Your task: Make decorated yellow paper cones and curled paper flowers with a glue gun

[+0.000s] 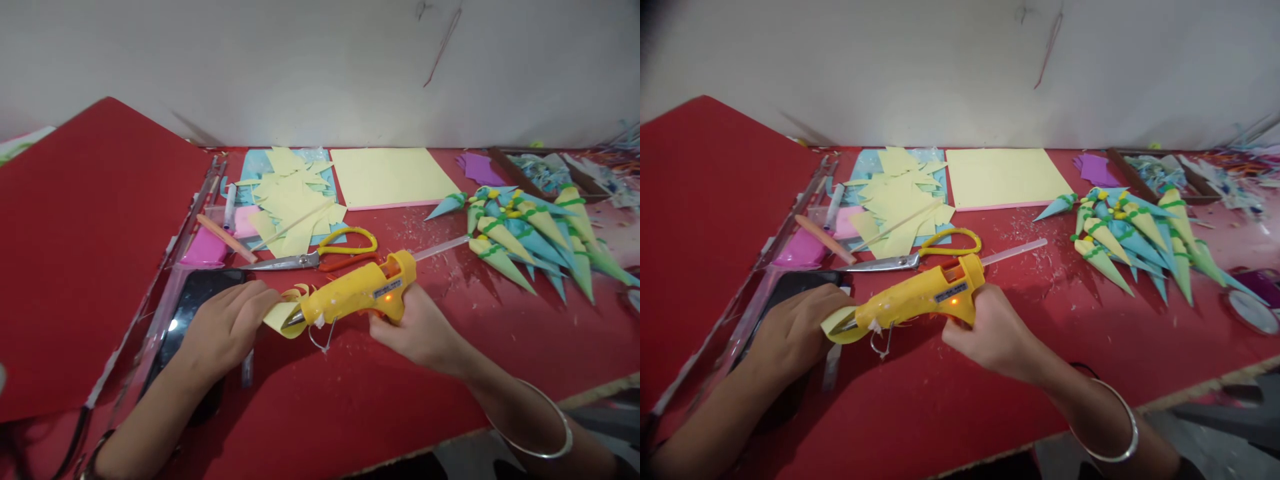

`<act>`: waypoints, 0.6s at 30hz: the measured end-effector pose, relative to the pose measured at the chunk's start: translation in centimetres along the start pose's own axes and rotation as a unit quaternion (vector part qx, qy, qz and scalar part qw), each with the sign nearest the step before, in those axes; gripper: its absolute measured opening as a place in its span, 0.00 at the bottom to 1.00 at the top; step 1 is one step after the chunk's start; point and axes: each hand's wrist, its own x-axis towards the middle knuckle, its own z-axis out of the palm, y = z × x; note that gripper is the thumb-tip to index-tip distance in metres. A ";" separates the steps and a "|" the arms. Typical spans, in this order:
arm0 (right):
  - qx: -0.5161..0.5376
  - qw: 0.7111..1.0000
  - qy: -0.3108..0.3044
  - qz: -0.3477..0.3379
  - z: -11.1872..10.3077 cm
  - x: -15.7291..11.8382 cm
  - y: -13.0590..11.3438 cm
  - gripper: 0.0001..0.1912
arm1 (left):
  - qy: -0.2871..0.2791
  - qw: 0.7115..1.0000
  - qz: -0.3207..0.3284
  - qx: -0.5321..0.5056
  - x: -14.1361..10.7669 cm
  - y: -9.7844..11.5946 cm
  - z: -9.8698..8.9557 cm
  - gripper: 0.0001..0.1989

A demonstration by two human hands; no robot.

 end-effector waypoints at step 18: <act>-0.105 0.990 0.011 -0.098 -1.0 0.3 0.0 0.11 | 0.019 0.999 0.009 0.045 -0.1 -0.6 -0.4 0.07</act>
